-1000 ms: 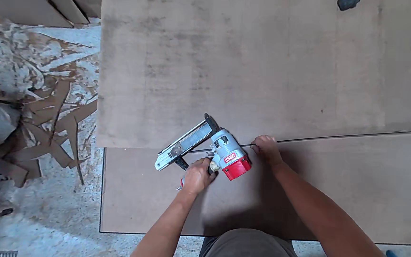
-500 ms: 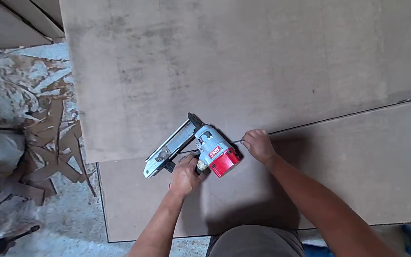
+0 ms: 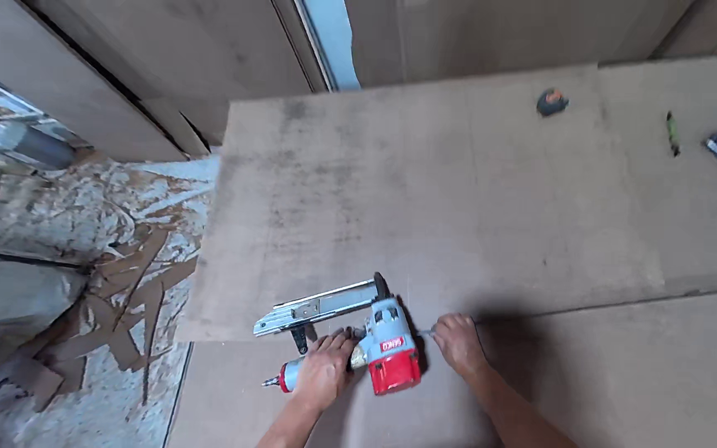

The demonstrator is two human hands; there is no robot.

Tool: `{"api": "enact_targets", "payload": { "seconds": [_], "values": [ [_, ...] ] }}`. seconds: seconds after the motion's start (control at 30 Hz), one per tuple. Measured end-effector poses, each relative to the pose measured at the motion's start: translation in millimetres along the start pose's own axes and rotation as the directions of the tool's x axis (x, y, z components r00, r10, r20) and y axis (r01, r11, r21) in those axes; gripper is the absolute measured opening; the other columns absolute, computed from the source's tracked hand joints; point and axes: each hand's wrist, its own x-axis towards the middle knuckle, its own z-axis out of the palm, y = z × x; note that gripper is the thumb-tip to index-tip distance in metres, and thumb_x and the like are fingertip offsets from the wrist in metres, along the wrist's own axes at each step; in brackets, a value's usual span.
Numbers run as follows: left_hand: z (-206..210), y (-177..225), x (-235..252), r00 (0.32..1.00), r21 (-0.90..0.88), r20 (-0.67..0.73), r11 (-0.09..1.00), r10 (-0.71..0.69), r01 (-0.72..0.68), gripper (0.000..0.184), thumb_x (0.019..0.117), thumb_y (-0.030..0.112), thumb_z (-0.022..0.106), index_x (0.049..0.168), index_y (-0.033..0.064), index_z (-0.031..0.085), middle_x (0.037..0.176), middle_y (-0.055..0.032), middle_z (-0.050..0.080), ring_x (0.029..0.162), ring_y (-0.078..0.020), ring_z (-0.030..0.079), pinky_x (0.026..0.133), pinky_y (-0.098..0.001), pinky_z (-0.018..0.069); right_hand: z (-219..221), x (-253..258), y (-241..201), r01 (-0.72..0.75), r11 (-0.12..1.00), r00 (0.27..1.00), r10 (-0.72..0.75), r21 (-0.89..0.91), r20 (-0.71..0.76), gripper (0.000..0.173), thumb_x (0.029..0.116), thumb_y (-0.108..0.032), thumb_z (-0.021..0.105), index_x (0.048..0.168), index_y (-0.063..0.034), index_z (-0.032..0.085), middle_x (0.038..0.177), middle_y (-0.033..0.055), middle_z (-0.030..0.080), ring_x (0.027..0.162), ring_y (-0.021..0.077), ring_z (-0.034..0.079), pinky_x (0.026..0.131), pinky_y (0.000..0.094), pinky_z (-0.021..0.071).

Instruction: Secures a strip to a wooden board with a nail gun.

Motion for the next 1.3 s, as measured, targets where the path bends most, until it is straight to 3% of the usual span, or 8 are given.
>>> {"api": "enact_targets", "payload": {
  "seconds": [0.13,0.2,0.4,0.57,0.77,1.03,1.13,1.3],
  "values": [
    [3,-15,22,0.997,-0.021,-0.074,1.0,0.012,-0.013,0.039,0.088,0.023,0.07,0.125,0.0111,0.069,0.132,-0.0101,0.068,0.127,-0.0292,0.063,0.111,-0.0503,0.0461,-1,2,-1,-0.017,1.0,1.0,0.018,-0.012,0.017,0.026,0.102,-0.035,0.057,0.103,-0.0175,0.076,0.113,0.0036,0.073,0.112,0.0243,0.068,0.1,0.0502,0.0516],
    [-4,-13,27,0.999,-0.024,-0.043,1.0,0.003,-0.004,0.038,0.0883,0.022,0.068,0.124,0.0097,0.068,0.128,-0.0106,0.07,0.123,-0.0301,0.064,0.109,-0.0507,0.0461,-1,2,-2,-0.013,0.999,1.0,0.013,-0.036,-0.008,0.024,0.1006,-0.035,0.059,0.1,-0.0172,0.076,0.111,0.0027,0.074,0.11,0.0231,0.068,0.098,0.0489,0.0526],
    [-23,6,42,0.983,-0.045,0.175,0.997,-0.057,0.065,0.051,0.0914,0.036,0.069,0.133,0.0082,0.059,0.13,-0.0143,0.067,0.124,-0.034,0.062,0.106,-0.0556,0.0462,-3,4,-3,0.011,0.999,0.999,-0.012,-0.034,-0.037,0.023,0.0982,-0.036,0.063,0.096,-0.0171,0.076,0.106,0.0014,0.075,0.105,0.0212,0.07,0.094,0.0474,0.0538],
    [-22,16,49,0.985,-0.066,0.159,0.995,-0.062,0.073,0.036,0.0963,0.022,0.06,0.128,0.006,0.062,0.126,-0.0166,0.068,0.121,-0.0354,0.064,0.104,-0.0551,0.0477,-3,8,0,0.017,0.999,0.998,-0.019,-0.046,-0.053,0.022,0.0955,-0.037,0.067,0.098,-0.018,0.078,0.103,0.0003,0.076,0.1,0.0202,0.071,0.087,0.0461,0.0557],
    [-23,11,43,0.982,-0.097,0.186,0.994,-0.029,0.048,0.038,0.0951,0.025,0.061,0.128,0.0069,0.061,0.126,-0.0162,0.068,0.121,-0.036,0.063,0.103,-0.0564,0.0471,4,2,-10,-0.006,0.992,0.994,-0.008,-0.128,-0.107,0.022,0.0935,-0.037,0.068,0.088,-0.0164,0.075,0.097,0.0009,0.075,0.095,0.0214,0.072,0.082,0.0472,0.0558],
    [-22,13,41,0.986,-0.108,0.163,0.993,-0.018,0.036,0.037,0.0943,0.019,0.061,0.128,0.0055,0.061,0.126,-0.0174,0.066,0.122,-0.0373,0.062,0.103,-0.0576,0.0471,11,-2,-5,0.014,0.988,0.981,-0.044,-0.154,-0.189,0.021,0.093,-0.035,0.067,0.087,-0.0169,0.075,0.096,0.0005,0.075,0.092,0.0214,0.071,0.08,0.0464,0.0564],
    [-18,10,35,0.997,-0.123,0.083,0.992,-0.009,0.019,0.038,0.0944,0.012,0.06,0.132,0.0054,0.058,0.129,-0.0173,0.064,0.125,-0.0367,0.059,0.108,-0.0578,0.0427,9,-2,-8,0.003,0.991,0.981,-0.029,-0.137,-0.191,0.02,0.0933,-0.033,0.068,0.087,-0.0158,0.075,0.097,0.0022,0.075,0.094,0.0232,0.072,0.082,0.0473,0.0561],
    [2,0,15,0.991,-0.152,-0.125,0.988,-0.038,0.019,0.053,0.0948,0.013,0.058,0.147,0.0118,0.051,0.148,-0.0121,0.055,0.144,-0.0299,0.046,0.125,-0.0588,0.0207,7,0,-8,0.02,0.991,0.981,-0.044,-0.131,-0.187,0.021,0.0936,-0.033,0.067,0.088,-0.0148,0.075,0.096,0.0033,0.075,0.093,0.0236,0.072,0.08,0.0472,0.0562]
  ]
}}
